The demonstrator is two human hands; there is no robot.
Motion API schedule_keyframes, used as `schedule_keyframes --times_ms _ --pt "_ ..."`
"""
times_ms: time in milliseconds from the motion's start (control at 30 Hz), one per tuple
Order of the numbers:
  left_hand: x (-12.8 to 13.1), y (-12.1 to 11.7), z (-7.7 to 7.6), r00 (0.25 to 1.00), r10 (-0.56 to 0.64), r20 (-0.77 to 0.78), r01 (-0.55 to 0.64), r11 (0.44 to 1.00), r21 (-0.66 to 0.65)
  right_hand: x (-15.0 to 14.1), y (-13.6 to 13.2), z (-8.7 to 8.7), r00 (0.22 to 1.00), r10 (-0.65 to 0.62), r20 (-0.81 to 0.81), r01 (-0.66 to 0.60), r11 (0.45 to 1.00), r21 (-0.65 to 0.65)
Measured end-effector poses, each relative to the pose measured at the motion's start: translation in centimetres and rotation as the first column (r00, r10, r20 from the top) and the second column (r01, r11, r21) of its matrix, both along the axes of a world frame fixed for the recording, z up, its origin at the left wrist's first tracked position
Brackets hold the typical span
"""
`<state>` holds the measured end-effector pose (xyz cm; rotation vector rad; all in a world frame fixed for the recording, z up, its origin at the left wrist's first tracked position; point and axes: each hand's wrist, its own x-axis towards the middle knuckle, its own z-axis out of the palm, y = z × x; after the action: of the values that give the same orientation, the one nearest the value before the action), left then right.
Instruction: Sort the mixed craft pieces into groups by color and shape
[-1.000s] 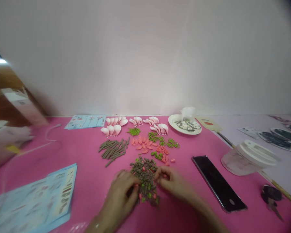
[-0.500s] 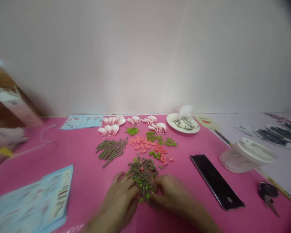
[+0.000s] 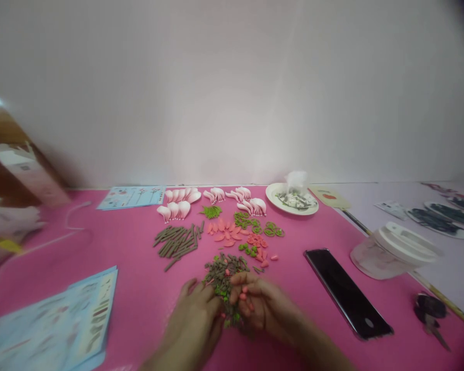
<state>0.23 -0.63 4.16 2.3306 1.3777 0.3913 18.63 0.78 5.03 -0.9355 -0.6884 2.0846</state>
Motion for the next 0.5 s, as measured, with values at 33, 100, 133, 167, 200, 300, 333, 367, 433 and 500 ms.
schedule_keyframes --times_ms 33,100,133,167,200,300,333,367,433,500 --pt "0.1 0.0 -0.1 1.000 0.009 -0.002 -0.009 1.000 -0.007 -0.1 -0.1 0.0 0.999 -0.012 -0.031 0.011 0.999 -0.046" --pt "0.3 0.0 -0.2 1.000 0.023 0.001 -0.023 1.000 -0.015 -0.2 -0.3 0.1 0.996 -0.034 -0.083 0.024 0.993 -0.115" --pt "0.4 -0.1 -0.3 1.000 0.030 0.005 -0.030 1.000 -0.010 -0.2 -0.3 0.2 0.993 -0.043 -0.111 0.028 0.990 -0.136" --pt "0.6 -0.1 -0.5 0.999 0.037 0.010 -0.037 0.999 -0.002 -0.3 -0.3 0.3 0.989 -0.052 -0.137 0.032 0.988 -0.151" --pt "0.7 -0.1 -0.7 0.999 0.045 0.016 -0.045 0.999 0.010 -0.3 -0.4 0.4 0.986 -0.060 -0.156 0.035 0.987 -0.158" --pt "0.9 -0.2 -1.1 0.996 0.061 0.058 -0.065 0.996 0.064 -0.2 -0.2 0.7 0.986 -0.073 -0.152 0.049 0.987 -0.153" --pt "0.8 -0.1 -1.1 0.995 0.068 0.079 -0.074 0.993 0.087 -0.2 -0.1 0.7 0.986 -0.084 -0.141 0.063 0.987 -0.147" --pt "0.6 -0.1 -1.1 0.992 0.074 0.101 -0.085 0.990 0.117 -0.1 -0.1 0.7 0.986 -0.099 -0.133 0.080 0.987 -0.143" --pt "0.1 0.2 -0.9 0.987 0.082 0.137 -0.107 0.977 0.186 -0.2 0.1 0.5 0.978 -0.156 -0.136 0.135 0.980 -0.148" --pt "-0.5 0.5 -0.5 0.982 0.080 0.172 -0.124 0.957 0.264 -0.4 0.0 0.2 0.963 -0.213 -0.162 0.185 0.967 -0.175"
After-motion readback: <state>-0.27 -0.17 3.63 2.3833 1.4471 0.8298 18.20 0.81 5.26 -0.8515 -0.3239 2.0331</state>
